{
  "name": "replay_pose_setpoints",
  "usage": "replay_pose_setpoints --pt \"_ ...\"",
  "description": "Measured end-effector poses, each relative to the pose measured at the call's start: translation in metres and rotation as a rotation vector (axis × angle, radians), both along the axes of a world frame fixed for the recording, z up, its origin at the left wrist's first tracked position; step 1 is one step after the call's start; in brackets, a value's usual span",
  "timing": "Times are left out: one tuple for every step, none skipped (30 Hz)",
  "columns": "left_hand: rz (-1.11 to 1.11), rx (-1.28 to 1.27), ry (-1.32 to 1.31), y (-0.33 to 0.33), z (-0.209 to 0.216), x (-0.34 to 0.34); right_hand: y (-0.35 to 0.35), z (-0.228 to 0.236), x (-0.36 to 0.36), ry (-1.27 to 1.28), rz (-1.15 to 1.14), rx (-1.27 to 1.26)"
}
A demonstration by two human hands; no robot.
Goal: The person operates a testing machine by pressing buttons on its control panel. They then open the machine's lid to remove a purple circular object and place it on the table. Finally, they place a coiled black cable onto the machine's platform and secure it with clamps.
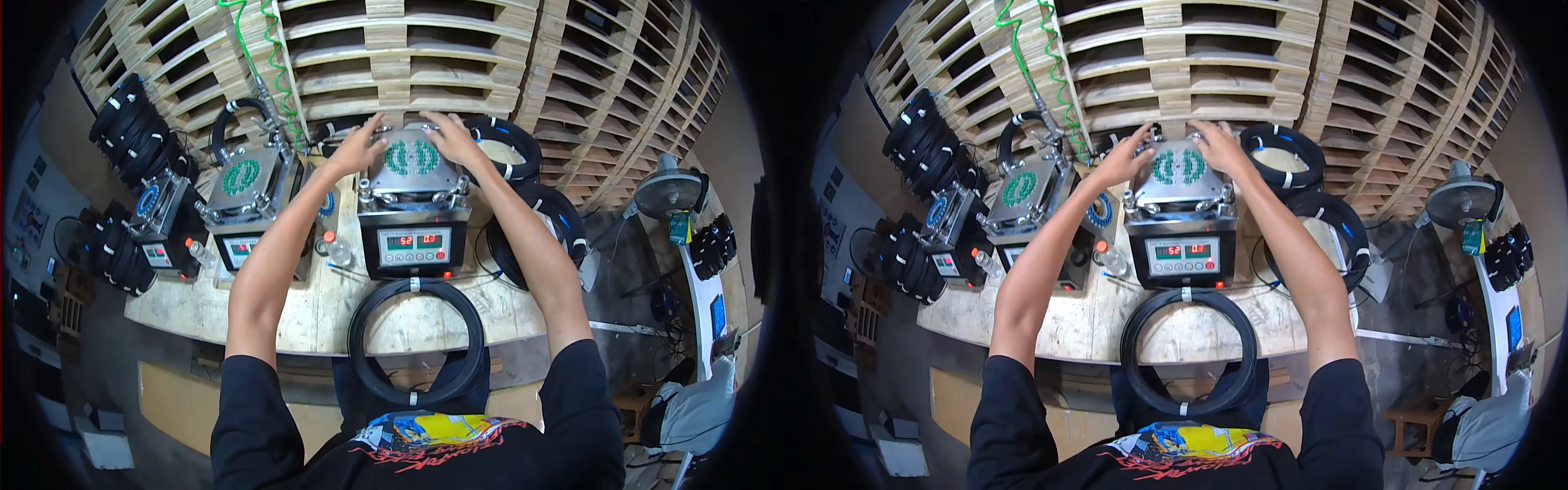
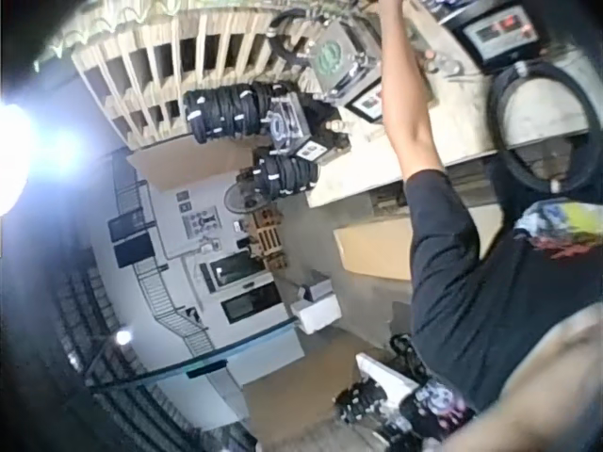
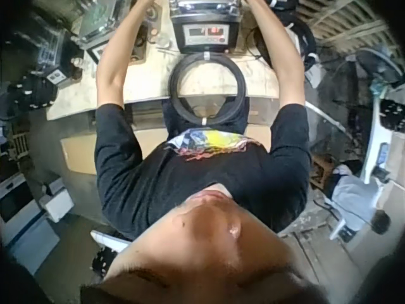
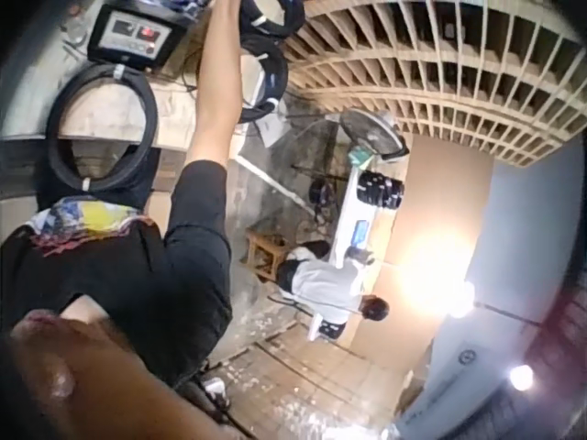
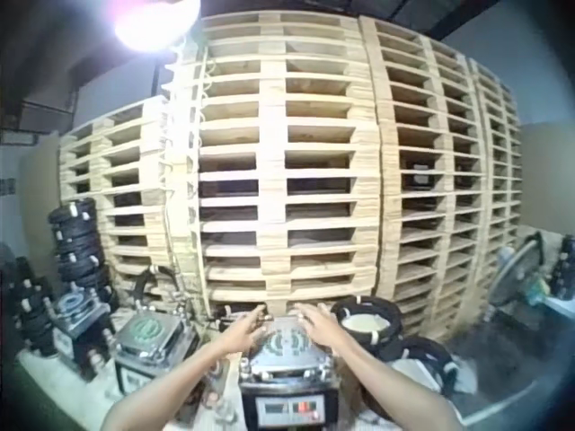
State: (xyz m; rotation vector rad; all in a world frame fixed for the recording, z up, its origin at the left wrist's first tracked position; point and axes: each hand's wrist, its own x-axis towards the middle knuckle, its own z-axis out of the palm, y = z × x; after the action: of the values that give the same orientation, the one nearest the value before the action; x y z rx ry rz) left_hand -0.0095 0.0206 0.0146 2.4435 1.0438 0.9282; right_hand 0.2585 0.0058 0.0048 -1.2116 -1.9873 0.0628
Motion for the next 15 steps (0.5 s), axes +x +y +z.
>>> replay_pose_setpoints --pt "-0.015 0.039 -0.105 -0.012 -0.005 -0.001 -0.006 -0.005 0.007 0.035 0.034 0.077" --pt "0.004 0.107 -0.192 -0.024 -0.009 -0.007 -0.012 -0.004 0.011 0.071 0.075 0.161" --pt "0.04 0.098 -0.259 -0.036 -0.015 -0.014 -0.024 0.0 0.011 0.156 0.097 0.153" --pt "0.075 0.089 -0.326 -0.051 -0.021 -0.022 -0.042 -0.002 0.011 0.285 0.04 0.086" --pt "0.073 0.111 -0.425 -0.074 -0.02 -0.019 -0.056 -0.007 0.023 0.311 0.005 0.086" --pt "0.167 0.159 -0.481 -0.091 -0.028 -0.022 -0.069 -0.013 0.033 0.34 -0.018 0.085" --pt "0.23 0.111 -0.483 -0.107 -0.041 -0.033 -0.086 -0.021 0.036 0.353 -0.038 0.014" --pt "0.291 0.065 -0.488 -0.122 -0.057 -0.043 -0.106 -0.027 0.039 0.364 -0.058 -0.055" --pt "0.299 0.017 -0.506 -0.139 -0.071 -0.049 -0.124 -0.034 0.042 0.377 -0.077 -0.121" --pt "0.306 -0.031 -0.524 -0.156 -0.084 -0.054 -0.141 -0.045 0.046 0.341 -0.077 -0.162" --pt "0.297 -0.059 -0.465 -0.173 -0.098 -0.058 -0.156 -0.06 0.051 0.304 -0.076 -0.206" --pt "0.272 -0.089 -0.409 -0.186 -0.112 -0.058 -0.169 -0.087 0.06 0.275 -0.123 -0.214" --pt "0.248 -0.1 -0.361 -0.198 -0.126 -0.059 -0.183 -0.104 0.064 0.302 -0.094 -0.331" --pt "0.233 -0.113 -0.312 -0.21 -0.141 -0.062 -0.2 -0.11 0.059 0.237 -0.041 -0.33" --pt "0.237 -0.253 -0.303 -0.218 -0.156 -0.061 -0.212 -0.128 0.062 0.226 -0.035 -0.391"
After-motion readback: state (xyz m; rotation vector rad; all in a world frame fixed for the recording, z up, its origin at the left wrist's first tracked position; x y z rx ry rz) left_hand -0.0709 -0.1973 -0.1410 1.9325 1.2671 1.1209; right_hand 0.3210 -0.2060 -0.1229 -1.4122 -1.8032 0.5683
